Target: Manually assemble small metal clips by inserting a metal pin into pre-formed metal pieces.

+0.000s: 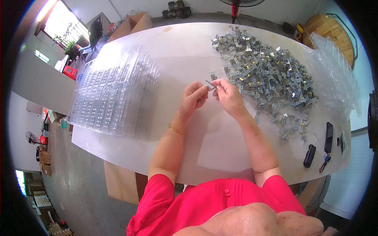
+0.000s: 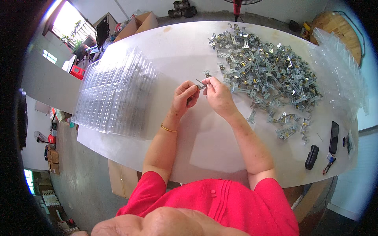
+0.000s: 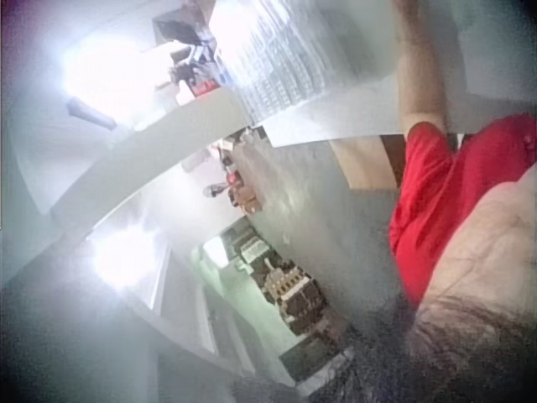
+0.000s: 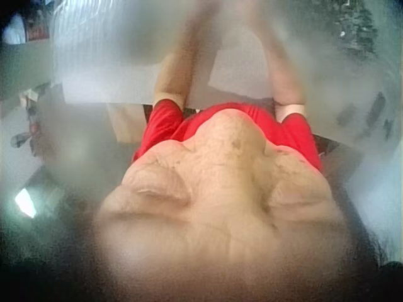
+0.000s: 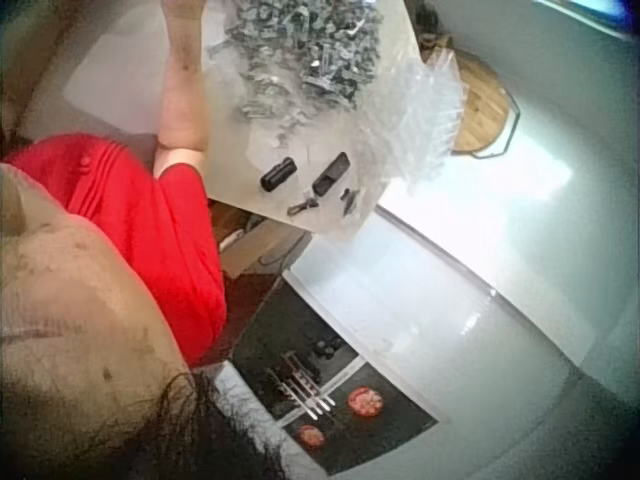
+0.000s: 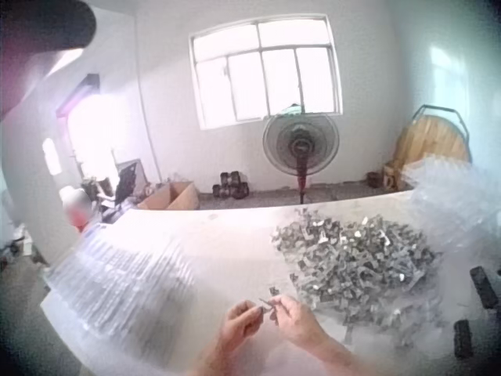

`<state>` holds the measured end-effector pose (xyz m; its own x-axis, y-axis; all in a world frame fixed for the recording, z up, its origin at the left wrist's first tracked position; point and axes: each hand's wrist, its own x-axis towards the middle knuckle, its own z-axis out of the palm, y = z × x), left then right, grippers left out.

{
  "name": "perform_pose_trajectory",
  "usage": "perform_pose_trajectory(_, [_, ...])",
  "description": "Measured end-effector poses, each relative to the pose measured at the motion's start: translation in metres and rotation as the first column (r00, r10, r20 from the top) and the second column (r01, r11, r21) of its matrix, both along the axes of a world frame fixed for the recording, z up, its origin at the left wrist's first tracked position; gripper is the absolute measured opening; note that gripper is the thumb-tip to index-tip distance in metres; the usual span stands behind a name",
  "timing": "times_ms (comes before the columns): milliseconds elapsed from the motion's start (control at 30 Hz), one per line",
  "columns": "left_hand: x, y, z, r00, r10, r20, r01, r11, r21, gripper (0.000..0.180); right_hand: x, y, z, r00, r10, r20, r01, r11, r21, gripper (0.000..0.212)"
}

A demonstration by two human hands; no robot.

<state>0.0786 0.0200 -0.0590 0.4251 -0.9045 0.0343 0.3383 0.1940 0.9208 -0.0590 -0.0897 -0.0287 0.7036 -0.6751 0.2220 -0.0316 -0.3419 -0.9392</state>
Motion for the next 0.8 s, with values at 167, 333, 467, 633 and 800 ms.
perform_pose_trajectory(167, [0.0,0.002,-0.001,0.998,-0.065,0.006,0.065,0.997,0.036,0.02,-0.003,-0.011,0.008,0.991,0.11,-0.078,-0.07,0.914,0.401,0.019])
perform_pose_trajectory(333, [-0.007,0.002,0.003,0.982,-0.186,0.025,0.184,0.98,0.08,0.019,-0.005,-0.018,-0.005,0.987,0.101,-0.122,-0.076,0.978,0.195,0.017])
perform_pose_trajectory(467, [-0.007,0.0,0.008,0.981,-0.193,-0.021,0.194,0.975,0.109,0.017,-0.007,-0.012,0.013,0.999,-0.007,0.046,0.0,0.988,0.152,0.014])
perform_pose_trajectory(633, [0.007,0.002,-0.003,0.984,-0.093,-0.153,0.099,0.995,0.028,0.018,-0.007,-0.002,0.022,0.982,0.08,0.172,-0.046,0.98,-0.194,0.008])
perform_pose_trajectory(800, [0.007,0.0,-0.006,0.969,-0.113,-0.22,0.128,0.99,0.055,0.02,-0.014,0.001,0.027,0.989,0.151,-0.007,-0.147,0.948,-0.282,0.008])
